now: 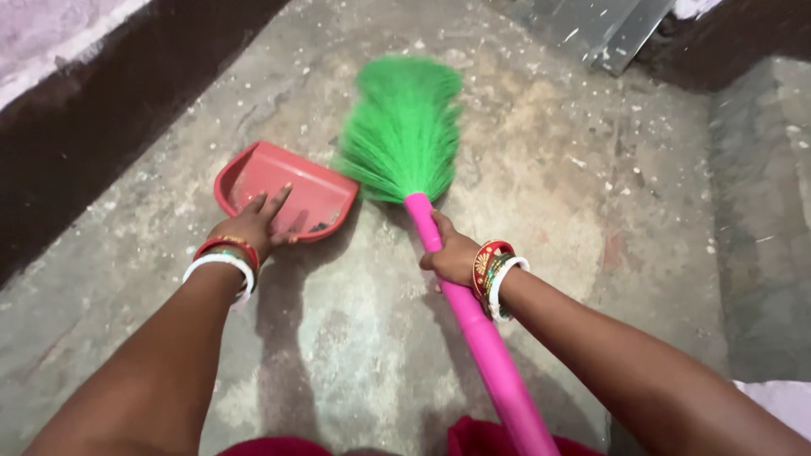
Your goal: The person sweeps debris from a concrete floor into a red dustpan using a green broom, then picks up the dustpan and continues to sweep around the corners of the room.
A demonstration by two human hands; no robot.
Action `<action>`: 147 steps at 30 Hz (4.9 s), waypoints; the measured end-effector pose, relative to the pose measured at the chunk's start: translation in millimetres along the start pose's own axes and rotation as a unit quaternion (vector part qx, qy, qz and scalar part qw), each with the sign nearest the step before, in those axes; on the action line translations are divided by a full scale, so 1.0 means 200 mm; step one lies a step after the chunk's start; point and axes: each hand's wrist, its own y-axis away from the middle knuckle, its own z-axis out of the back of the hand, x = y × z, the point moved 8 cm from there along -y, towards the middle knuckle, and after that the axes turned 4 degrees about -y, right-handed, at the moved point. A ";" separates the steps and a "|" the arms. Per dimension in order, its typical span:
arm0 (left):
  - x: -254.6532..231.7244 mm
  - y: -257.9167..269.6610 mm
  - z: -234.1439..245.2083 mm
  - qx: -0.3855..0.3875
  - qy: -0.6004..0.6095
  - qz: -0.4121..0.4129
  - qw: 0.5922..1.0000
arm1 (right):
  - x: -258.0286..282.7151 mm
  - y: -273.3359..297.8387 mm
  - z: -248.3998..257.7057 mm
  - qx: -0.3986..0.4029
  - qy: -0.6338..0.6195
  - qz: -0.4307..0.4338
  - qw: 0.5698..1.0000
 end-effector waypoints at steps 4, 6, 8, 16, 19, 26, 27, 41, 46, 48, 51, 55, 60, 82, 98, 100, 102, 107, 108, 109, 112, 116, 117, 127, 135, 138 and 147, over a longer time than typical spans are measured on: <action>0.00 0.00 0.01 0.032 -0.019 0.024 0.999 | 0.09 0.07 0.11 -0.022 -0.022 0.035 0.999; -0.03 0.00 0.00 0.047 -0.015 0.017 0.999 | 0.11 0.10 0.19 -0.039 -0.009 0.047 0.998; -0.06 -0.02 -0.01 0.043 -0.010 0.010 0.999 | 0.05 0.11 0.28 -0.061 -0.058 -0.002 0.996; -0.06 -0.05 -0.11 0.047 -0.017 -0.011 0.999 | -0.25 0.00 0.42 -0.103 -0.036 -0.087 0.990; -0.02 -0.05 -0.14 0.061 -0.030 -0.002 0.998 | -0.25 -0.08 0.29 -0.072 0.010 -0.059 0.996; -0.09 -0.12 -0.19 0.064 -0.030 -0.003 0.998 | -0.02 0.02 0.24 -0.039 -0.059 0.005 0.997; -0.10 -0.11 -0.19 0.071 -0.019 0.008 0.997 | -0.02 0.03 0.26 -0.039 -0.060 0.002 0.997; -0.11 -0.08 -0.06 0.033 0.010 -0.014 0.999 | -0.01 0.01 0.15 -0.031 0.000 0.037 0.999; -0.12 -0.04 0.02 0.028 0.016 0.006 0.999 | 0.02 0.14 0.38 -0.067 -0.078 -0.013 0.995; -0.15 -0.02 0.07 -0.010 0.034 -0.019 0.999 | -0.03 0.16 0.47 -0.082 -0.083 -0.014 0.993; -0.13 0.00 0.06 0.024 0.009 0.020 0.999 | -0.16 0.11 0.57 -0.108 -0.085 -0.012 0.990; -0.06 0.00 0.03 0.026 0.024 0.032 0.999 | -0.36 0.03 0.46 -0.096 -0.064 -0.079 0.990; 0.09 -0.10 -0.05 0.032 0.030 0.065 0.997 | -0.25 -0.01 0.14 -0.030 0.052 -0.045 0.997; 0.43 -0.70 -0.23 -0.003 -0.007 -0.043 0.999 | -0.19 -0.14 0.18 -0.004 -0.089 -0.081 0.993; 0.48 -0.80 -0.21 0.050 -0.044 -0.014 0.998 | -0.02 -0.02 0.28 -0.017 -0.118 -0.099 0.988; 0.48 -0.78 -0.22 0.055 -0.045 -0.021 0.997 | -0.03 -0.03 0.13 0.007 -0.092 -0.118 0.989; 0.49 -0.78 -0.26 0.080 -0.032 0.004 0.996 | -0.02 -0.01 -0.02 0.047 -0.072 -0.138 0.987; 0.48 -0.87 -0.30 0.072 -0.004 -0.008 0.997 | 0.17 0.09 -0.27 0.111 -0.033 -0.054 0.992; 0.47 -0.88 -0.30 0.072 0.005 -0.004 0.997 | 0.19 0.14 -0.31 0.128 -0.028 -0.058 0.990; 0.45 -0.88 -0.30 0.070 0.006 -0.006 0.998 | 0.20 0.19 -0.31 0.125 -0.026 -0.057 0.990; 0.45 -0.84 -0.24 0.070 0.007 0.022 0.997 | 0.27 0.28 -0.34 0.172 -0.110 -0.036 0.978; 0.55 -0.70 -0.21 0.076 -0.018 0.052 0.996 | 0.26 0.29 -0.14 0.121 -0.103 -0.023 0.987; 0.58 -0.68 -0.21 0.065 0.002 0.043 0.997 | 0.25 0.30 -0.11 0.117 -0.141 -0.025 0.983; 0.69 -0.44 -0.38 0.071 0.005 0.079 0.994 | 0.18 0.34 -0.29 0.155 -0.106 -0.010 0.982; 0.44 -0.27 0.12 -0.056 0.117 0.077 0.989 | 0.34 0.41 0.33 0.011 -0.100 0.007 0.995; 0.33 -0.17 0.23 -0.067 0.134 0.089 0.985 | 0.23 0.33 0.51 -0.036 -0.098 -0.002 0.995; -0.10 0.14 0.38 -0.049 0.183 0.123 0.974 | -0.30 -0.19 0.23 -0.017 0.035 0.048 0.998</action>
